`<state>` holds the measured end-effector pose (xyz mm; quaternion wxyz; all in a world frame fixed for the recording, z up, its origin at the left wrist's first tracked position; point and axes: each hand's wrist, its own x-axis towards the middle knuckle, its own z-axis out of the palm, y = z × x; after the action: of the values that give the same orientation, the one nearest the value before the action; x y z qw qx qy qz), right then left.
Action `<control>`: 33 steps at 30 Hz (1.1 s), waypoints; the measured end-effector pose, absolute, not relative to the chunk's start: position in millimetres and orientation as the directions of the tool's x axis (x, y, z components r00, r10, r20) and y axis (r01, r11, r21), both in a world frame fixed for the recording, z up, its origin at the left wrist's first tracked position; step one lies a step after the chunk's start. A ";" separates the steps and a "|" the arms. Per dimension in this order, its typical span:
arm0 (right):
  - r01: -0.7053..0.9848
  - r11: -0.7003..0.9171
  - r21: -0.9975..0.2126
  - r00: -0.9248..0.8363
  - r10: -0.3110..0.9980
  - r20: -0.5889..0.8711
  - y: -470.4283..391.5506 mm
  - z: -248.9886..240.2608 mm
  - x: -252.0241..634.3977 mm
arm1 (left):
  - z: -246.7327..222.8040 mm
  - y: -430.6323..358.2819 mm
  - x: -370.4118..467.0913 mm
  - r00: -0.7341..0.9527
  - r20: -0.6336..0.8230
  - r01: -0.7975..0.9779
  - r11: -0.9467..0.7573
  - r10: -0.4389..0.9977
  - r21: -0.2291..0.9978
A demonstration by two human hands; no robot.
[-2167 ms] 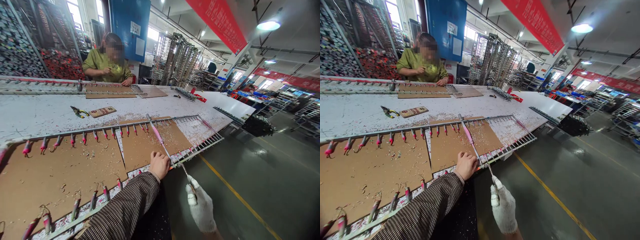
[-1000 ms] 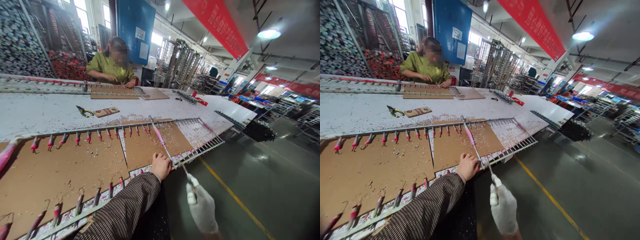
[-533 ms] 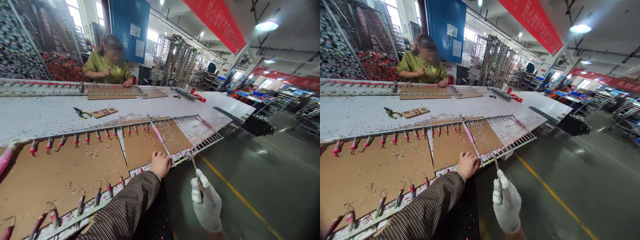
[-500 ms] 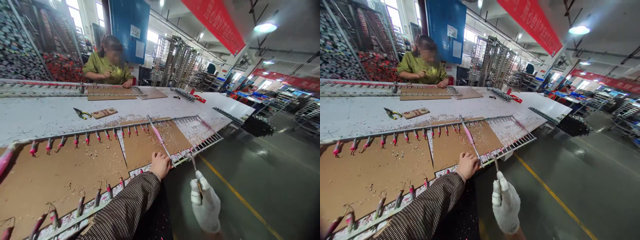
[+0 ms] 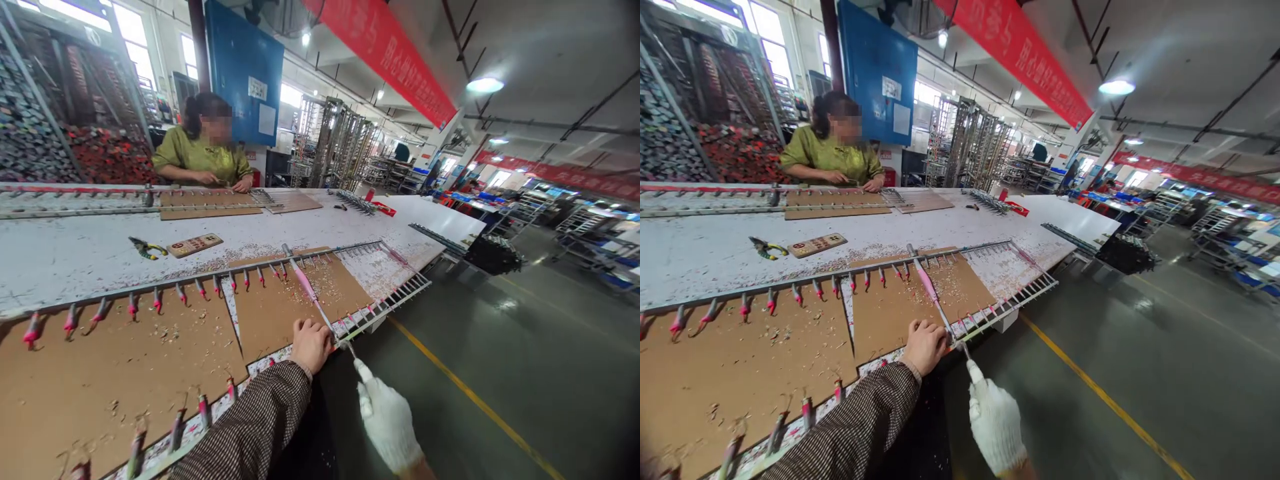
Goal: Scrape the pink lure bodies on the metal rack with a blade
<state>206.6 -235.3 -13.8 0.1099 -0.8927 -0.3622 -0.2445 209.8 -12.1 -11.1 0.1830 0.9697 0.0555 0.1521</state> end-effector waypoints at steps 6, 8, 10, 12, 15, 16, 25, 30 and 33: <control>0.617 -0.768 -0.175 0.720 0.460 0.519 -228.9 -13.8 201.4 | -10.8 -9.2 211.8 0.942 0.292 0.061 -0.937 0.168 0.343; 0.606 -0.783 -0.142 0.747 0.498 0.440 -226.1 -18.0 201.4 | -11.3 -7.9 211.7 0.943 0.292 0.057 -0.939 0.162 0.339; 0.603 -0.784 -0.149 0.772 0.526 0.356 -227.0 -27.6 201.5 | -12.2 -6.4 211.7 0.941 0.296 0.060 -0.940 0.166 0.335; 0.567 -0.786 -0.247 0.811 0.481 0.333 -231.7 -39.5 200.0 | -12.4 -5.1 211.8 0.940 0.303 0.054 -0.942 0.160 0.331; 0.460 -0.762 -0.456 0.884 0.346 0.313 -241.7 -56.0 192.8 | -10.0 -4.4 211.0 0.940 0.313 0.024 -0.939 0.139 0.343; 0.418 -0.750 -0.512 0.906 0.307 0.291 -244.5 -61.0 189.2 | -8.7 -4.3 210.5 0.940 0.316 0.012 -0.936 0.131 0.352; 0.135 -0.570 -0.811 0.991 0.061 0.122 -248.2 -110.5 156.4 | 0.7 -2.8 212.9 0.942 0.313 -0.001 -0.928 0.124 0.372; 0.084 -0.546 -0.834 0.996 0.040 0.075 -258.9 -117.7 156.2 | 3.1 -1.7 215.3 0.937 0.312 0.052 -0.946 0.157 0.320; 0.039 -0.532 -0.846 0.997 0.075 -0.002 -267.4 -118.7 158.7 | 6.2 -0.8 214.1 0.923 0.310 0.119 -0.935 0.228 0.333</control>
<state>158.7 -267.4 -118.7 0.4828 -0.8749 -0.0326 0.0188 214.1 -0.8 6.2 0.1559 0.9681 0.0897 0.1744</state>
